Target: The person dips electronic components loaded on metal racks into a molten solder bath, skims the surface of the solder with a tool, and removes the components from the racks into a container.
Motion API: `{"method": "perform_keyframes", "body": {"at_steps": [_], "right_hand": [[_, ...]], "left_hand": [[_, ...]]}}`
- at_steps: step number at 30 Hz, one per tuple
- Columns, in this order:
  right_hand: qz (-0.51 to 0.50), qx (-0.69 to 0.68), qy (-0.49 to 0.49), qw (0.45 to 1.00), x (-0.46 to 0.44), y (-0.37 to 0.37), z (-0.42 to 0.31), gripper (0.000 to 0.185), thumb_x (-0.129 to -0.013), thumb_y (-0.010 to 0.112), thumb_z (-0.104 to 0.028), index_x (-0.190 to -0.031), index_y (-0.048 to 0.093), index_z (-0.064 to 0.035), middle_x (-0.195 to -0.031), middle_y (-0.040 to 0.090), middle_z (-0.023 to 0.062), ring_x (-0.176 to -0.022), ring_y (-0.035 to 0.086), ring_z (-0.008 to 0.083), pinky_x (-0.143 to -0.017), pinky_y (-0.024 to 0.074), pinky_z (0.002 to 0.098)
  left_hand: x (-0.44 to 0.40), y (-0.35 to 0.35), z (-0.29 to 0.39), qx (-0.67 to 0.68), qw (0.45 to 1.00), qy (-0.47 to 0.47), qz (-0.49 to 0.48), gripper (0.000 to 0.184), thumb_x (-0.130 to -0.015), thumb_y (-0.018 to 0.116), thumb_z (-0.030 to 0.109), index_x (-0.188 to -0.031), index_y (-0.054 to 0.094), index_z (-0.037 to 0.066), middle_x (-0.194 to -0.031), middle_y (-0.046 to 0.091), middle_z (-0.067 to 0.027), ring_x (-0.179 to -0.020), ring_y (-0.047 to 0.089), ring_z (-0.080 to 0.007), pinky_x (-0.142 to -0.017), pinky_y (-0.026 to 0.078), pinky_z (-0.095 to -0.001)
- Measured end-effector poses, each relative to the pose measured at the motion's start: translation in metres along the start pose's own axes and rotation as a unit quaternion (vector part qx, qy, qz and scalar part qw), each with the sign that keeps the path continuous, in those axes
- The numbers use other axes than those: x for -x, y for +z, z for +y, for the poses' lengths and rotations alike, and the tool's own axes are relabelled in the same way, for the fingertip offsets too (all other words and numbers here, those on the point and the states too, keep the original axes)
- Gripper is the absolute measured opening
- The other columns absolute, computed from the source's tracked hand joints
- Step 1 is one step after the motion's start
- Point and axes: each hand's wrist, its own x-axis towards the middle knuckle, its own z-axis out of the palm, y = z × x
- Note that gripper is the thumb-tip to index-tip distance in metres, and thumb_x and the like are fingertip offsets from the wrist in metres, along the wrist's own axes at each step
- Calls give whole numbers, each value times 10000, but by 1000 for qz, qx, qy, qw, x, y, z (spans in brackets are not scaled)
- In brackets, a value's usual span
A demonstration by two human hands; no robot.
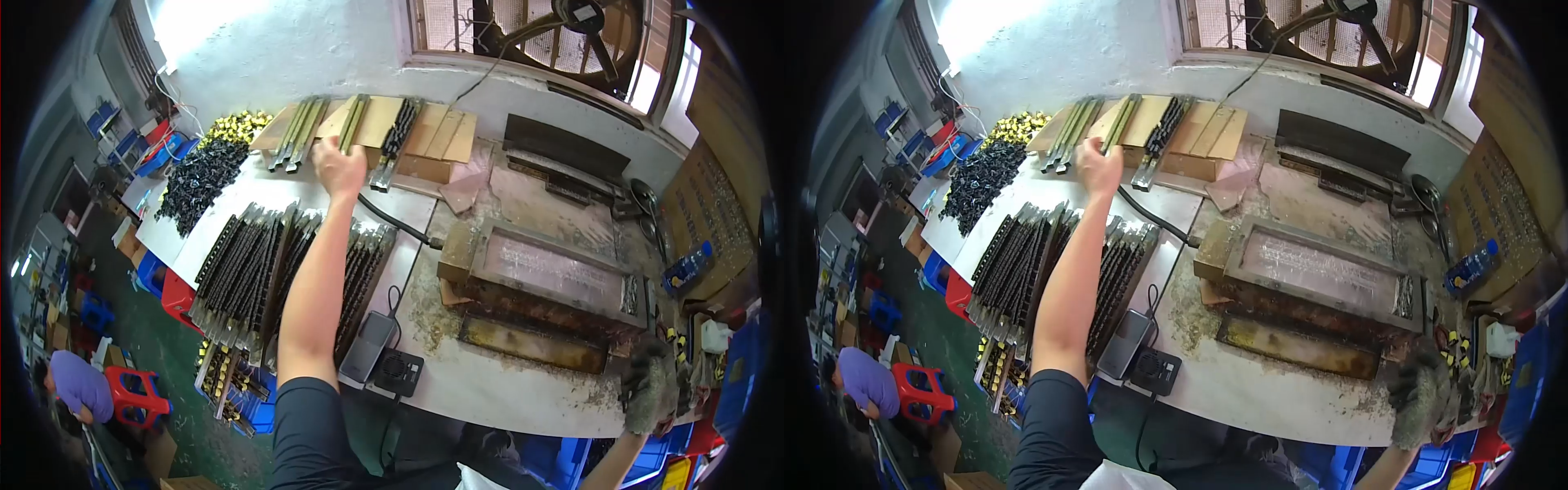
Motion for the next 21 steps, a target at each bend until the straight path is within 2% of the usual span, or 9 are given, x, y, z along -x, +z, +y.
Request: {"method": "perform_keyframes", "body": {"at_steps": [4, 7, 9, 11, 15, 17, 18, 19, 21], "right_hand": [[-38, 16, 46, 998, 10, -20, -6, 349, -972, 567, -170, -1288, 560, -21, -893, 673, 113, -593, 617, 148, -484, 482, 245], [-103, 24, 75, 992, -3, -13, -9, 350, -969, 568, -174, -1283, 562, -21, -895, 673, 112, -592, 617, 148, -485, 482, 246], [-183, 31, 105, 977, -29, 17, -3, 351, -966, 569, -177, -1280, 564, -21, -896, 673, 112, -591, 617, 148, -486, 482, 246], [-263, 34, 143, 953, -47, 52, 14, 352, -964, 570, -180, -1277, 565, -20, -898, 673, 112, -591, 617, 148, -486, 483, 247], [-339, 27, 202, 919, -42, 68, 36, 353, -959, 572, -185, -1271, 568, -20, -900, 674, 111, -589, 617, 147, -488, 483, 247], [-325, 24, 209, 922, -23, 36, 24, 354, -957, 573, -188, -1268, 570, -20, -902, 674, 111, -589, 617, 147, -489, 484, 248], [-270, 139, 67, 951, 18, 53, 17, 337, -953, 594, -221, -1241, 597, -45, -895, 683, 80, -605, 617, 134, -496, 482, 240], [-206, 254, -71, 942, 60, 91, 11, 322, -950, 616, -254, -1214, 625, -70, -888, 692, 48, -621, 618, 121, -503, 480, 232], [-275, 201, -76, 937, 74, 124, 7, 313, -947, 594, -247, -1184, 617, -43, -885, 688, 68, -657, 630, 134, -534, 495, 255]], "left_hand": [[27, 28, 8, -152, 968, -1, -198, 744, -729, 752, 476, -1248, 555, -20, -1250, 618, -240, -1201, 588, -378, -1020, 473, -465], [25, 46, 7, -151, 954, -50, -255, 746, -718, 797, 462, -1251, 566, -6, -1198, 671, -208, -1123, 665, -339, -942, 547, -430], [25, 53, 5, -165, 943, -61, -284, 542, -748, 772, 347, -1158, 667, 9, -1177, 692, -204, -1119, 677, -337, -954, 551, -433], [28, 51, 10, -136, 955, -84, -251, 396, -756, 721, 236, -1082, 711, 11, -1181, 694, -215, -1153, 663, -348, -973, 542, -435], [45, 21, 28, -9, 975, -112, -192, 476, -713, 747, 295, -1036, 703, -52, -1120, 696, -280, -1102, 678, -376, -953, 538, -424], [55, -14, 43, 35, 980, -55, -190, 523, -682, 790, 373, -917, 704, -87, -1038, 706, -294, -1042, 693, -391, -909, 550, -428], [62, -20, 36, 63, 982, -28, -177, 508, -691, 801, 380, -886, 708, -80, -971, 717, -274, -963, 707, -378, -855, 554, -433], [74, -52, 44, 148, 962, -22, -227, 508, -708, 810, 381, -907, 708, -75, -907, 719, -252, -901, 707, -362, -801, 544, -434], [107, -111, 67, 149, 968, 54, -194, 460, -731, 811, 352, -953, 707, -37, -875, 713, -222, -844, 703, -344, -762, 529, -425]]}}
